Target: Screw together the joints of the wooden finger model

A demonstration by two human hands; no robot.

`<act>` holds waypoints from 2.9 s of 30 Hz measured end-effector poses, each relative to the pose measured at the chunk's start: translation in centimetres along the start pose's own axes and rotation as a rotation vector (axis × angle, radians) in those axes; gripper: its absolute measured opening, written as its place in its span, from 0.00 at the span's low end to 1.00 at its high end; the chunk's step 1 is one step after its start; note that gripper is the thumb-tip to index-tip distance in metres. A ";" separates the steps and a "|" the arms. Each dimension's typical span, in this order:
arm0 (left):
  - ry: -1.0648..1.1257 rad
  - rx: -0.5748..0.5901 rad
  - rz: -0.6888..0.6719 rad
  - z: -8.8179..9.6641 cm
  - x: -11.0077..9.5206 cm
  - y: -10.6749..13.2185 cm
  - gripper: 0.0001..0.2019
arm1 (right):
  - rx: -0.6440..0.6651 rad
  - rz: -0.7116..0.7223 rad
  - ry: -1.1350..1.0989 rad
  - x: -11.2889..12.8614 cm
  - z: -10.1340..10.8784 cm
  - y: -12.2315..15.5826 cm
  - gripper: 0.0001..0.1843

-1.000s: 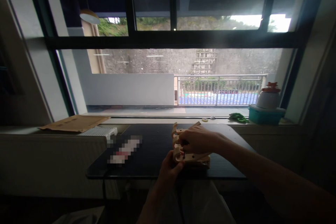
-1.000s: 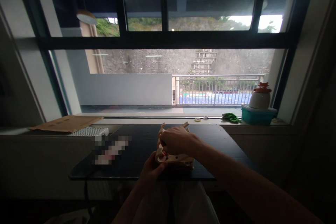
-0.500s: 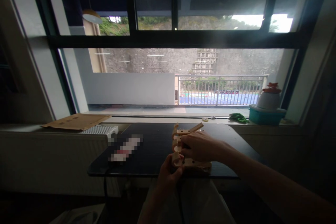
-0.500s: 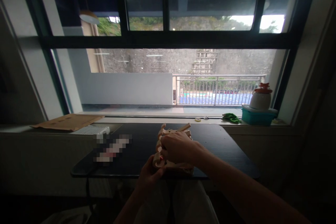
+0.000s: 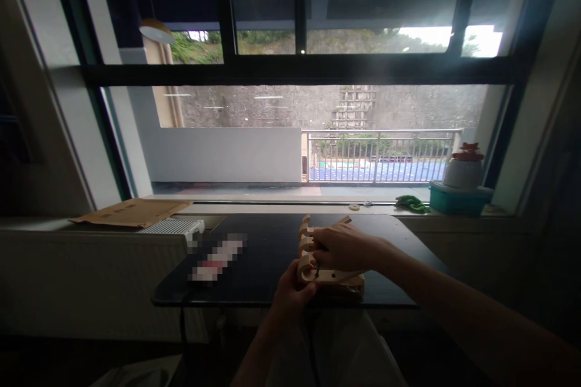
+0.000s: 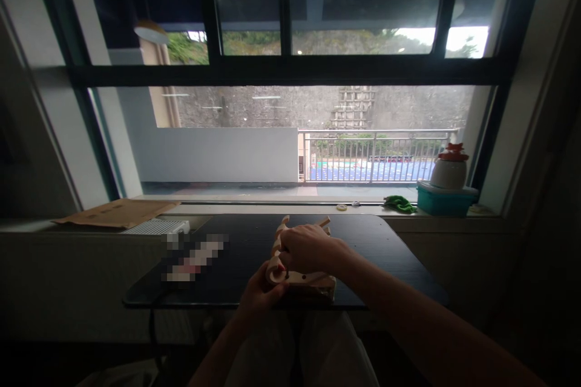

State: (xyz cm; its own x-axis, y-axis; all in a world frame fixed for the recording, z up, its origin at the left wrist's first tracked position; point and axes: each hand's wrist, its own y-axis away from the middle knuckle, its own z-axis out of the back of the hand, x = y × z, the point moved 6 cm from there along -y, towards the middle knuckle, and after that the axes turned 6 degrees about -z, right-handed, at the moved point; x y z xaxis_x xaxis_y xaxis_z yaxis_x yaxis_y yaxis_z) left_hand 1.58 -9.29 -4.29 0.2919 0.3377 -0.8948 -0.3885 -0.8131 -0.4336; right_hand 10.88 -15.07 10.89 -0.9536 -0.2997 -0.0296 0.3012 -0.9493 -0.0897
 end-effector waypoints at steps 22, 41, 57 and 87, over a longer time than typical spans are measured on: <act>-0.089 0.021 0.031 0.4 0.6 -0.1 0.16 | 0.169 0.041 0.081 0.9 1.9 -1.4 0.12; -0.066 0.041 0.020 0.1 0.1 0.0 0.15 | 0.159 -0.004 0.104 1.4 2.2 -1.6 0.13; -0.101 0.050 0.023 0.4 1.1 0.0 0.16 | 0.151 0.004 0.061 0.4 1.5 -1.6 0.12; -0.027 0.025 0.027 0.3 1.4 0.1 0.17 | 0.058 -0.034 0.083 1.0 1.1 -1.3 0.17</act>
State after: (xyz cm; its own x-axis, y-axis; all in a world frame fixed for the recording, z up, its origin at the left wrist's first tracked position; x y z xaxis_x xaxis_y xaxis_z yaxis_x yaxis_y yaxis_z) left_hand 1.68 -8.76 -5.59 0.2579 0.3287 -0.9085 -0.4178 -0.8099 -0.4116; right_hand 9.59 -14.27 12.11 -0.9589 -0.2611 -0.1107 0.2662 -0.9633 -0.0343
